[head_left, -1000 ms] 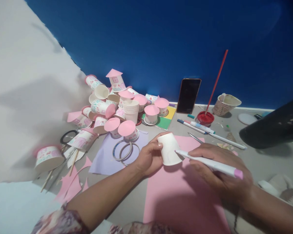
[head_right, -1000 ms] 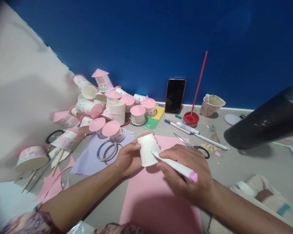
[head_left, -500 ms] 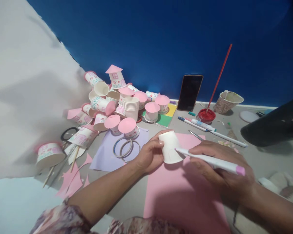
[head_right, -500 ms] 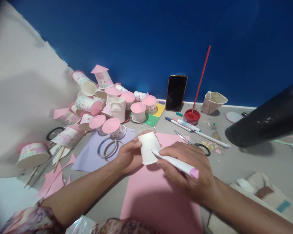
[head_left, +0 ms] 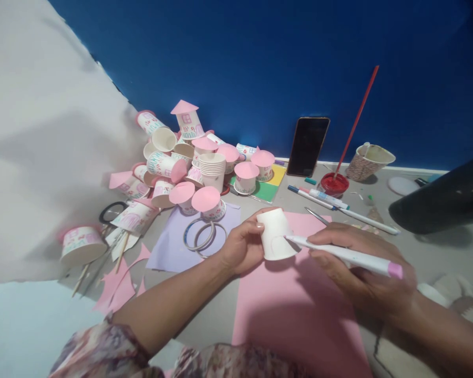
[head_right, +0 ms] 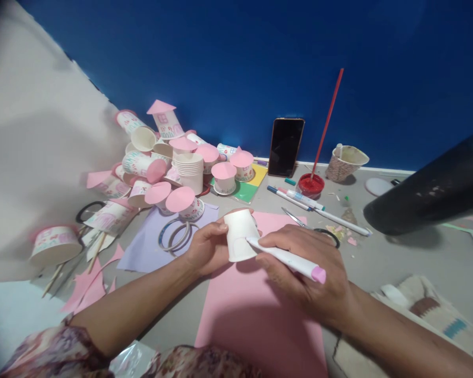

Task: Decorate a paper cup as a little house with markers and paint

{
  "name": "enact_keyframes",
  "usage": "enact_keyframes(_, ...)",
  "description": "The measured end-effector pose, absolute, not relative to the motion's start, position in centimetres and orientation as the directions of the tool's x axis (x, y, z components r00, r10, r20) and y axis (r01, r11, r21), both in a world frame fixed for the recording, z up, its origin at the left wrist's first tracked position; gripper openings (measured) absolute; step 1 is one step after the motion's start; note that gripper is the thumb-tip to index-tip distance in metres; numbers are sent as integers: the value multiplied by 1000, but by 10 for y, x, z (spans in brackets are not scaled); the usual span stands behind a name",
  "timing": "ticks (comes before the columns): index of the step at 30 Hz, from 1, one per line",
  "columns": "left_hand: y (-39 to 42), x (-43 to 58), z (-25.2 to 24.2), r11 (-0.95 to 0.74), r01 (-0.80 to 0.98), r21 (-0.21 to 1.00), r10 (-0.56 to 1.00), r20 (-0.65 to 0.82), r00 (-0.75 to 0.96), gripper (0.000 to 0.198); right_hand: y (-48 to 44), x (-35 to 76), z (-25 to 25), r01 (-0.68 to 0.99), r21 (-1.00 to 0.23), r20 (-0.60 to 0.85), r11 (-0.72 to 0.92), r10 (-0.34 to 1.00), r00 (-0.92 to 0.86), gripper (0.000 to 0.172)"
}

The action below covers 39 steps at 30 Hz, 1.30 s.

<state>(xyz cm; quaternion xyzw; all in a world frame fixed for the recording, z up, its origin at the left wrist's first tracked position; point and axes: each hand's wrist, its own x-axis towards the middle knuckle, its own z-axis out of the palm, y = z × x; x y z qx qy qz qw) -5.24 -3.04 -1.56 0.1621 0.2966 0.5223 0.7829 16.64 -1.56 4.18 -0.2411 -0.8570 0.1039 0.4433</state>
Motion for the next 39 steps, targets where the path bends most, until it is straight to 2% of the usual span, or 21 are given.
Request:
enact_keyframes(7,-32,-54,-16,409,-692,595,910,-325,258,63,-18,166,43,275,-524,670,806,590,-450,10)
enact_keyframes(12,-33,-53,-15,416,-687,596,907,-323,269,57,-18,167,41,271,-523,693,808,589,-416,11)
enact_keyframes(21,-32,-53,-17,413,-692,592,909,-317,272,54,-19,167,47,199,-596,622,778,605,-497,17)
enact_keyframes(30,-32,-53,-17,405,-684,607,913,-306,269,52,-19,166,44,203,-595,624,778,606,-494,17)
enact_keyframes(35,-33,-53,-17,401,-697,594,915,-295,275,51,-16,169,42,264,-531,686,805,591,-424,12)
enact_keyframes(39,-33,-53,-18,399,-694,599,917,-285,281,50,-16,169,40,282,-497,695,821,571,-438,13)
